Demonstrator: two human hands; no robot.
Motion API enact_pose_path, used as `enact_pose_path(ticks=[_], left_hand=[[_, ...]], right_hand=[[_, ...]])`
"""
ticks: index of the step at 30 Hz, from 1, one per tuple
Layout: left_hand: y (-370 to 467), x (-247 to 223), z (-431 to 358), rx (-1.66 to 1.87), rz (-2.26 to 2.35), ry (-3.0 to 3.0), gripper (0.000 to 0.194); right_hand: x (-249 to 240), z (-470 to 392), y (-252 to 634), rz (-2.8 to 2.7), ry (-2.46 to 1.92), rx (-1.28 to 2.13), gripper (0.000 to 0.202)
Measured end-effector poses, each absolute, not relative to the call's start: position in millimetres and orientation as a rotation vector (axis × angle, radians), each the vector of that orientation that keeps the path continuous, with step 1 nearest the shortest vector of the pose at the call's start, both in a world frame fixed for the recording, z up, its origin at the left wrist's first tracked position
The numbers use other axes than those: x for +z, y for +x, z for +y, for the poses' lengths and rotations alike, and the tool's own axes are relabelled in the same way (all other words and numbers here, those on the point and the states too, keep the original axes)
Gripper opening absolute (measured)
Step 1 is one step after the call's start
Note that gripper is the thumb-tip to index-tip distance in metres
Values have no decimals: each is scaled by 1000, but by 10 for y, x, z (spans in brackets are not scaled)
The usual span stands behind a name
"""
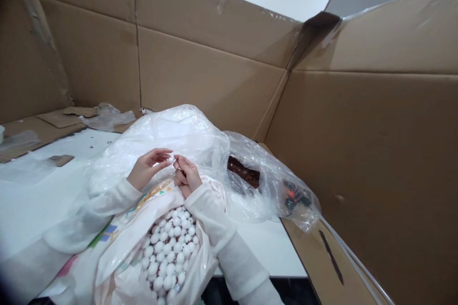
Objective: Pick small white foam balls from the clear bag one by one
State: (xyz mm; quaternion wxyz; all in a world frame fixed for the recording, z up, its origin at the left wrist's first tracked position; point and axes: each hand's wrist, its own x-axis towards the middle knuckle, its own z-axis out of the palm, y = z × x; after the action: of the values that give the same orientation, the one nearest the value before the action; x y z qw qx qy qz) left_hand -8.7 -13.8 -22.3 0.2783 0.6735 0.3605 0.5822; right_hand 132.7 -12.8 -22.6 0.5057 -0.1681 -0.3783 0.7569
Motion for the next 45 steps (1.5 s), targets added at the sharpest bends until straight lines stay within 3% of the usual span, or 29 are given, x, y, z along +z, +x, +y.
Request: enact_pose_path(ticks=[10, 34, 45], left_hand=[[-93, -210, -154, 1597, 1045, 1824, 22], [-81, -162, -216, 1564, 1040, 1937, 19], [-94, -159, -215, 1569, 999, 2123, 16]], right_hand=[[-216, -139, 1302, -887, -472, 1765, 15], [-201, -157, 1290, -999, -506, 1762, 36], [-198, -190, 1264, -995, -518, 1704, 32]])
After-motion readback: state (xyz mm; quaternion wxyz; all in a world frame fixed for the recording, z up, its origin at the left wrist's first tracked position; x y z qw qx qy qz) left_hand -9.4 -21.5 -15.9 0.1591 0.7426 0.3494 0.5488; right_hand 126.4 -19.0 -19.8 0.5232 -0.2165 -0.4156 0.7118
